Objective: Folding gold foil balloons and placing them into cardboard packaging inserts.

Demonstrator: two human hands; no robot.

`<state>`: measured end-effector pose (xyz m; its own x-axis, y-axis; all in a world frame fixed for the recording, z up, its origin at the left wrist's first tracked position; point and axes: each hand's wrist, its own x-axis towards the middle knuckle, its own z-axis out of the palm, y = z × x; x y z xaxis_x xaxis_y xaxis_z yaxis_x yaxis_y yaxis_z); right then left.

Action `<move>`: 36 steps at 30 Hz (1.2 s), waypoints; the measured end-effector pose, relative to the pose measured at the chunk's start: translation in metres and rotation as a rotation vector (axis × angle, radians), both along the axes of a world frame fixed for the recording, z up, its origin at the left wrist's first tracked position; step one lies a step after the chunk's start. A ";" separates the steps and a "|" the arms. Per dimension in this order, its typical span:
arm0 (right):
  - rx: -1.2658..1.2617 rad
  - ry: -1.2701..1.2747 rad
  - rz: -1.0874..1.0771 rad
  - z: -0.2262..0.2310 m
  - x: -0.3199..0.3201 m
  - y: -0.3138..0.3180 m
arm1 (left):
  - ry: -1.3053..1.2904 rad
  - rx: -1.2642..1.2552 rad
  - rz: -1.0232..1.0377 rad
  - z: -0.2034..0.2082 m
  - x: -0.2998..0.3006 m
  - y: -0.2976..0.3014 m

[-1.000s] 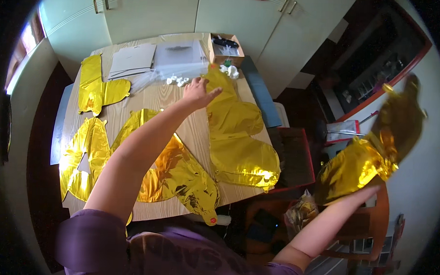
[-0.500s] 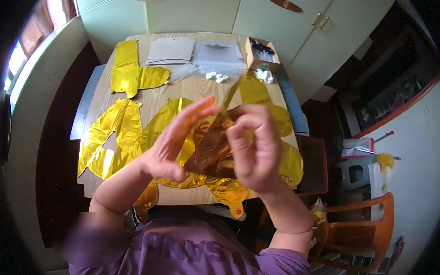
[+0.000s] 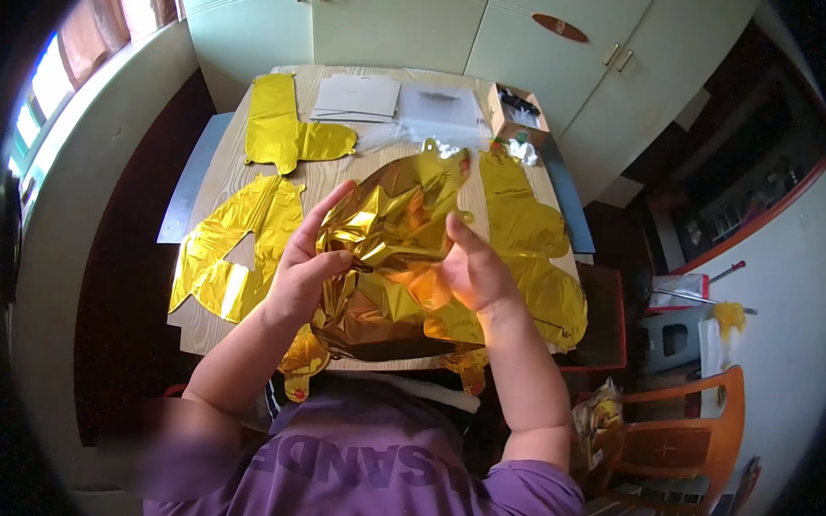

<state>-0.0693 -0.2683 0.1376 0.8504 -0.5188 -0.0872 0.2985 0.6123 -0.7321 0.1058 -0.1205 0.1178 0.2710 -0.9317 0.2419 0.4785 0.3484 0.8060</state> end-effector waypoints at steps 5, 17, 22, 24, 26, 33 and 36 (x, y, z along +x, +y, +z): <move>-0.738 0.173 -0.290 0.023 0.007 0.002 | 0.028 0.154 0.007 -0.014 -0.008 0.001; -0.800 0.324 -0.467 0.019 0.049 -0.115 | -0.199 0.617 -0.396 -0.056 -0.036 0.075; -1.032 0.476 -0.371 -0.122 0.101 -0.178 | -0.927 0.636 0.012 -0.059 -0.016 0.089; -1.143 0.677 -0.293 -0.140 0.138 -0.165 | -1.157 0.706 0.090 -0.071 -0.009 0.097; -1.369 0.902 -0.288 -0.144 0.161 -0.146 | -1.374 0.689 0.146 -0.070 -0.001 0.101; -1.707 0.797 -0.472 -0.175 0.161 -0.150 | -1.751 0.307 0.199 -0.097 0.058 0.088; -1.767 0.707 -0.496 -0.176 0.155 -0.161 | -1.699 0.383 0.016 -0.117 0.046 0.091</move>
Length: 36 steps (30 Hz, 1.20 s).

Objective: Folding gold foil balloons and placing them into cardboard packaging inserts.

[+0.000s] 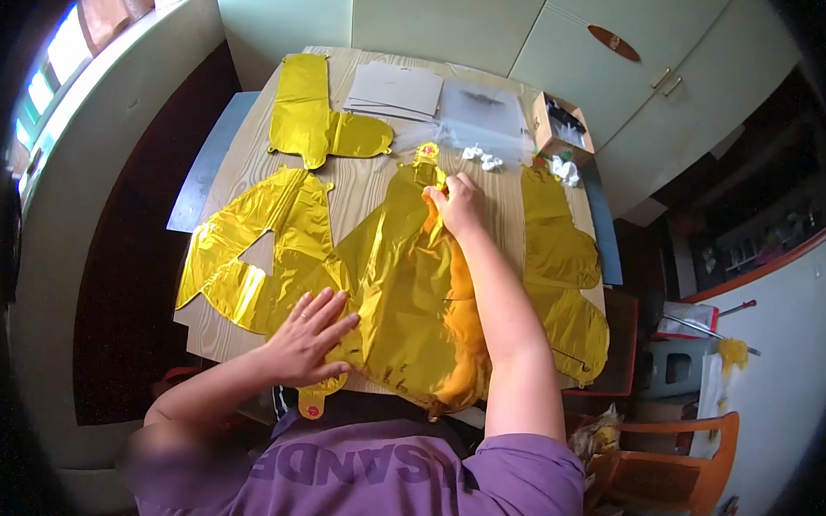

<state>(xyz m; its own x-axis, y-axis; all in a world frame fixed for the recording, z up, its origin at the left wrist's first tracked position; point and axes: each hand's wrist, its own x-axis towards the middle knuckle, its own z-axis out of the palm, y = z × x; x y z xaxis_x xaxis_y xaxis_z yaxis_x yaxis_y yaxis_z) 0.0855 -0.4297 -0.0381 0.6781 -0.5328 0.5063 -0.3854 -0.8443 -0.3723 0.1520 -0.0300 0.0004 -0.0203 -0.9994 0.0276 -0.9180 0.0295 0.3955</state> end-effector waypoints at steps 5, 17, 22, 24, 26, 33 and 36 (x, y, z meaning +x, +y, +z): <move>0.064 0.097 -0.032 0.013 -0.002 -0.016 | 0.063 0.078 0.092 0.003 -0.024 -0.010; -0.043 0.045 -0.042 -0.003 0.013 -0.030 | 0.185 0.140 0.108 0.017 -0.028 -0.015; -0.133 0.036 -0.099 0.030 -0.005 0.025 | 0.166 -0.158 0.109 0.032 0.028 -0.031; -0.195 0.068 0.002 0.040 -0.013 0.052 | 0.183 -0.260 0.331 0.045 0.070 -0.052; -0.167 0.199 0.056 0.040 -0.017 0.079 | 0.000 -0.470 0.353 0.036 0.127 -0.083; -0.007 0.253 0.115 0.028 -0.022 0.082 | -0.246 -0.298 0.161 -0.005 0.233 -0.164; 0.020 0.288 0.093 0.045 -0.010 0.081 | -0.212 -0.308 0.159 -0.019 0.249 -0.167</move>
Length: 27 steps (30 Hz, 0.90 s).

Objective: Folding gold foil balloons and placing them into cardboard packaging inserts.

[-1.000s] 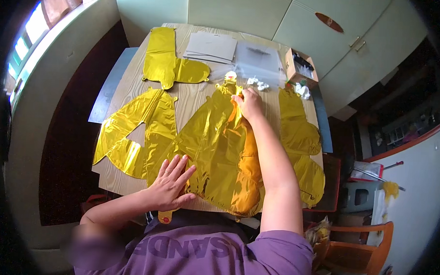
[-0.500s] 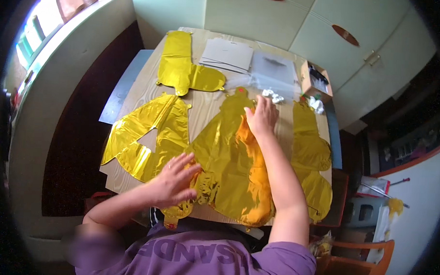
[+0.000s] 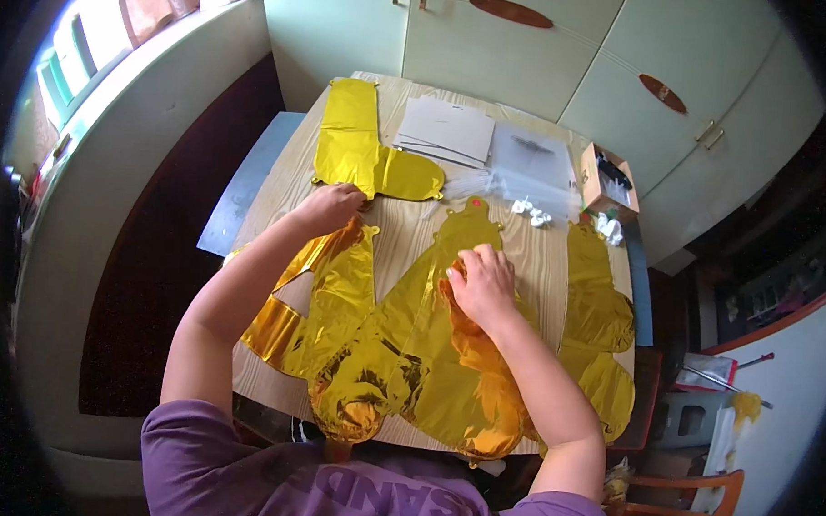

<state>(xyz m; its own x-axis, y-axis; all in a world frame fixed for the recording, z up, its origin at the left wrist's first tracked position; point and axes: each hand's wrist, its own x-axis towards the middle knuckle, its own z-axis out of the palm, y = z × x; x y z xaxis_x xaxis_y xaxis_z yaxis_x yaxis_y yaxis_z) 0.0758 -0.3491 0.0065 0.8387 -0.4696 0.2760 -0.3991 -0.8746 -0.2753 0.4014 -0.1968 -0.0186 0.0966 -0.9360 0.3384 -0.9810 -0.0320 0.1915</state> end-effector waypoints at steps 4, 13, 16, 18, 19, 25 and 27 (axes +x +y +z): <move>0.134 -0.058 0.105 0.023 0.054 -0.018 | 0.066 0.023 0.040 0.003 0.011 -0.009; 0.112 0.088 0.088 -0.006 0.171 -0.020 | 0.626 0.281 0.296 0.053 0.034 -0.027; 0.108 0.146 0.032 -0.004 0.179 -0.017 | 0.748 0.237 0.239 0.045 0.048 -0.028; 0.126 0.172 -0.005 -0.003 0.182 -0.015 | 0.735 0.207 0.218 0.041 0.048 -0.027; 0.140 0.192 -0.038 0.002 0.181 -0.016 | 0.683 0.190 0.209 0.047 0.038 -0.030; 0.134 0.276 -0.159 0.025 0.190 0.008 | 0.444 -0.072 0.286 0.043 0.009 -0.032; 0.113 0.257 -0.167 0.019 0.190 0.013 | 0.340 -0.125 0.180 0.035 0.009 -0.030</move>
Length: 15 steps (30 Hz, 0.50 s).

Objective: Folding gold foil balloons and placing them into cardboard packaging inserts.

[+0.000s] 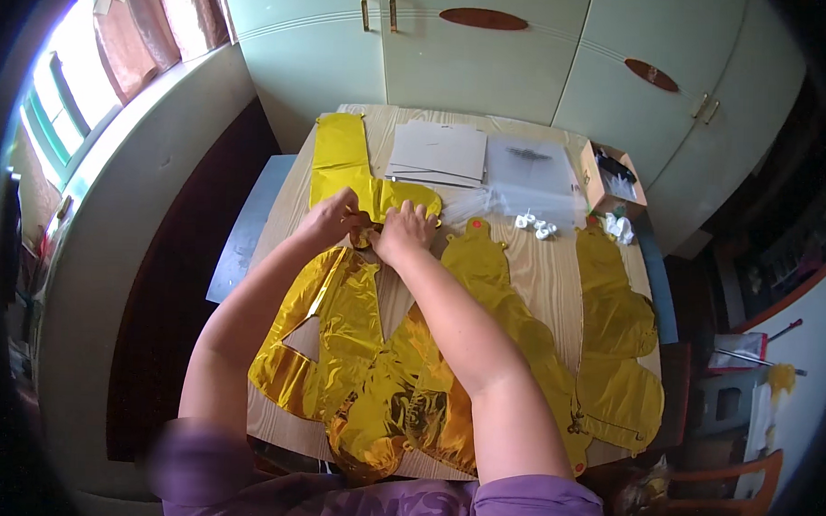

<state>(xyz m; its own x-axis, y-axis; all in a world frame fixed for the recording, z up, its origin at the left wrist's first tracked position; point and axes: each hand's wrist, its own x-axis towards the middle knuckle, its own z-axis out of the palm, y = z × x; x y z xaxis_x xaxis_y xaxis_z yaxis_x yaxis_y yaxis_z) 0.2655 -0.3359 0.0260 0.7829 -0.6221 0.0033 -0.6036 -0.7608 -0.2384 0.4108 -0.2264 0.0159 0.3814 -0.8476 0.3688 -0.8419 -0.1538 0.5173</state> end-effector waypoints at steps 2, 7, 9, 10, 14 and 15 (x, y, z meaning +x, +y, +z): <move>-0.009 -0.051 -0.009 -0.010 0.002 0.001 | -0.160 0.010 -0.236 -0.011 0.011 0.008; 0.061 -0.023 -0.008 -0.006 -0.001 -0.002 | -0.320 0.010 -0.363 -0.016 -0.002 0.022; 0.057 -0.031 -0.010 -0.007 -0.002 -0.004 | -0.332 0.032 -0.380 -0.001 -0.010 0.027; 0.038 -0.054 -0.009 -0.012 -0.001 -0.004 | -0.301 0.064 -0.375 -0.005 -0.006 0.026; -0.017 -0.253 -0.001 -0.022 -0.006 -0.004 | -0.179 0.082 -0.327 -0.012 0.009 0.017; -0.046 -0.345 0.059 -0.025 -0.009 -0.003 | -0.150 0.058 -0.304 -0.010 0.011 0.016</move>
